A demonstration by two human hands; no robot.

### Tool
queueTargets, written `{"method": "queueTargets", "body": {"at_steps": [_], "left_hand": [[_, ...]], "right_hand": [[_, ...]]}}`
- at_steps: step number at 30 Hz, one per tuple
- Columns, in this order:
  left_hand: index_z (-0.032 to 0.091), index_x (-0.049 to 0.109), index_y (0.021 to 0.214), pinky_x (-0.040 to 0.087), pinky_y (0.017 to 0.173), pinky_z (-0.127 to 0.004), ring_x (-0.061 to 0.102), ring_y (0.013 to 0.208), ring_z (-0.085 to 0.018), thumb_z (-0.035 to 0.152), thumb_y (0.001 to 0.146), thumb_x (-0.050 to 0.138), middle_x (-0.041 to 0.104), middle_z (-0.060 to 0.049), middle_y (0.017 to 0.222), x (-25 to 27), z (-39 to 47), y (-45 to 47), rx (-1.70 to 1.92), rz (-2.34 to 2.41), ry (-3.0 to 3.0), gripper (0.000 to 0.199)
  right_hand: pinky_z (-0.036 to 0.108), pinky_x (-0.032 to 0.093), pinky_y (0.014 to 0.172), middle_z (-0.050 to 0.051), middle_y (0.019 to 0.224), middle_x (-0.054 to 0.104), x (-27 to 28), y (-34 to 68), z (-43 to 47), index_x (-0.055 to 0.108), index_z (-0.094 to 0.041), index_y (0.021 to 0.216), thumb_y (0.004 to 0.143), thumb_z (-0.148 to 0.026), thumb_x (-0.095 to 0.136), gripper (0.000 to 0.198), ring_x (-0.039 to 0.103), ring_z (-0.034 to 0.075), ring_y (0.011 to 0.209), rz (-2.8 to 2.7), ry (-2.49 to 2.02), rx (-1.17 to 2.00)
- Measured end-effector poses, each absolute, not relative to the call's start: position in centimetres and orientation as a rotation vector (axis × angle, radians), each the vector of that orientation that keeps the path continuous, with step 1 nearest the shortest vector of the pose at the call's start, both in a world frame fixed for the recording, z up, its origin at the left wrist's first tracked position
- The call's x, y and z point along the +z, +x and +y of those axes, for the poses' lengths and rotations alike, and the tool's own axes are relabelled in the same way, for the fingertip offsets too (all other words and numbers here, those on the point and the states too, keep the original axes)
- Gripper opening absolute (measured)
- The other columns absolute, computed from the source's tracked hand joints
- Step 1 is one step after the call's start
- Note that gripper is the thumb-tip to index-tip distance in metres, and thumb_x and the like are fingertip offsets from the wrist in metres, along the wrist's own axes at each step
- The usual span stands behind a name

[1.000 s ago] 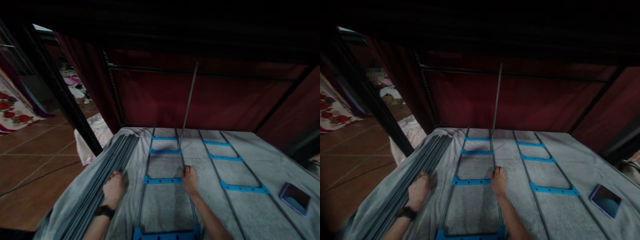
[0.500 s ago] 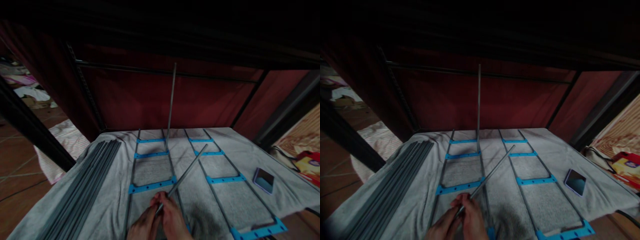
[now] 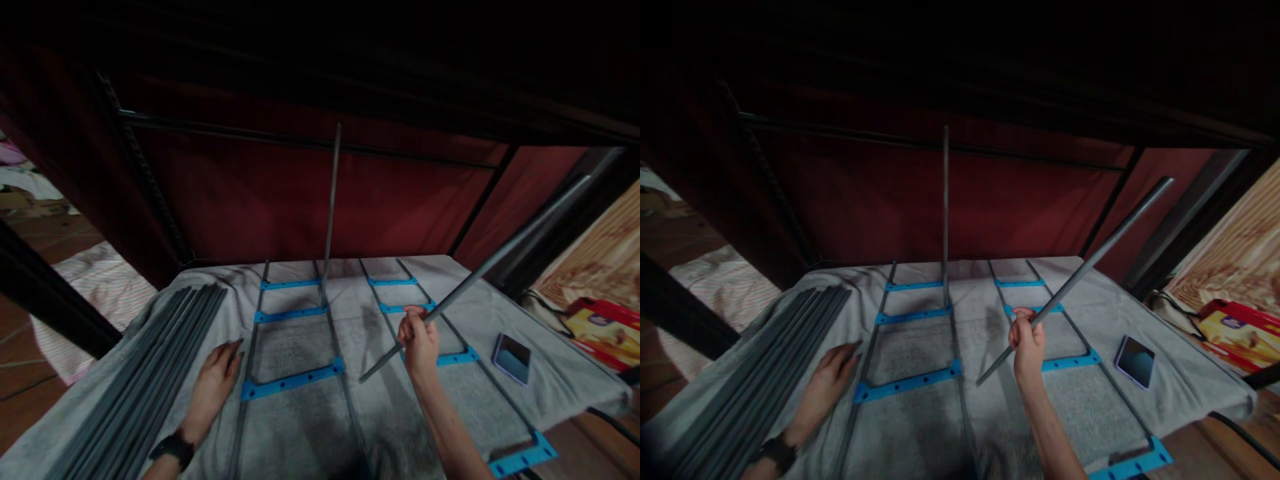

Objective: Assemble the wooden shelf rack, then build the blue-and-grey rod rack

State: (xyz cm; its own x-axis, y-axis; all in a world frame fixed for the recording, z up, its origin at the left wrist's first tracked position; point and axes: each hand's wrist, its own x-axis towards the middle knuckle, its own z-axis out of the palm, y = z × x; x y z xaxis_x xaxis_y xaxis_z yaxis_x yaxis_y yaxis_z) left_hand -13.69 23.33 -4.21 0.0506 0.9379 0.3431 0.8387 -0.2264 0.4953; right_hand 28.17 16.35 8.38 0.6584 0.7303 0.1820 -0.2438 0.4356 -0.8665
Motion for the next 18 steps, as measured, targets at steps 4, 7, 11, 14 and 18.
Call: {"method": "queueTargets", "body": {"at_steps": [4, 7, 11, 14, 18], "left_hand": [[0.013, 0.057, 0.131, 0.041, 0.110, -0.044, 0.055, 0.125, -0.028, 0.043, 0.094, 0.034, 0.059, -0.016, 0.134, -7.0, 24.1, -14.1, 0.704, 1.985, 2.323, 0.053], [0.008, 0.053, 0.137, 0.036, 0.112, -0.047, 0.049, 0.132, -0.030, 0.038, 0.096, 0.030, 0.055, -0.020, 0.139, -7.7, 24.0, -13.8, 0.600, 2.025, 2.441, 0.056], [0.012, 0.052, 0.141, 0.028, 0.115, -0.054, 0.038, 0.142, -0.031, 0.030, 0.095, 0.029, 0.048, -0.019, 0.148, -7.5, 23.7, -13.2, 0.434, 2.096, 2.453, 0.055], [0.016, 0.052, 0.142, 0.019, 0.115, -0.063, 0.028, 0.147, -0.035, 0.028, 0.094, 0.029, 0.040, -0.017, 0.154, -7.4, 23.6, -13.0, 0.371, 2.167, 2.421, 0.055], [0.020, 0.050, 0.144, 0.012, 0.115, -0.067, 0.020, 0.150, -0.036, 0.029, 0.094, 0.029, 0.033, -0.016, 0.159, -8.0, 23.9, -13.0, 0.364, 2.199, 2.410, 0.055]], "right_hand": [[0.020, 0.020, 0.037, -0.011, 0.049, 0.032, 3.9, 26.1, 17.7, 0.045, -0.022, 0.065, 0.076, -0.042, 0.070, 0.034, 0.024, 0.006, 0.041, -0.605, -1.022, 0.778], [0.022, 0.013, 0.035, -0.011, 0.047, 0.024, 3.2, 26.7, 21.1, 0.031, -0.025, 0.057, 0.076, -0.040, 0.067, 0.044, 0.017, 0.006, 0.040, -0.552, -1.023, 0.778], [0.021, 0.012, 0.035, -0.012, 0.046, 0.019, 6.1, 28.1, 29.2, 0.022, -0.025, 0.055, 0.074, -0.039, 0.063, 0.047, 0.015, 0.005, 0.039, -0.561, -0.979, 0.687], [0.022, 0.013, 0.036, -0.012, 0.045, 0.020, 7.8, 27.7, 35.9, 0.021, -0.027, 0.057, 0.072, -0.043, 0.059, 0.045, 0.017, 0.006, 0.039, -0.634, -1.029, 0.638], [0.023, 0.017, 0.037, -0.011, 0.046, 0.019, 7.6, 25.0, 42.9, 0.016, -0.027, 0.060, 0.076, -0.051, 0.050, 0.044, 0.017, 0.007, 0.041, -0.699, -1.056, 0.599]]}}
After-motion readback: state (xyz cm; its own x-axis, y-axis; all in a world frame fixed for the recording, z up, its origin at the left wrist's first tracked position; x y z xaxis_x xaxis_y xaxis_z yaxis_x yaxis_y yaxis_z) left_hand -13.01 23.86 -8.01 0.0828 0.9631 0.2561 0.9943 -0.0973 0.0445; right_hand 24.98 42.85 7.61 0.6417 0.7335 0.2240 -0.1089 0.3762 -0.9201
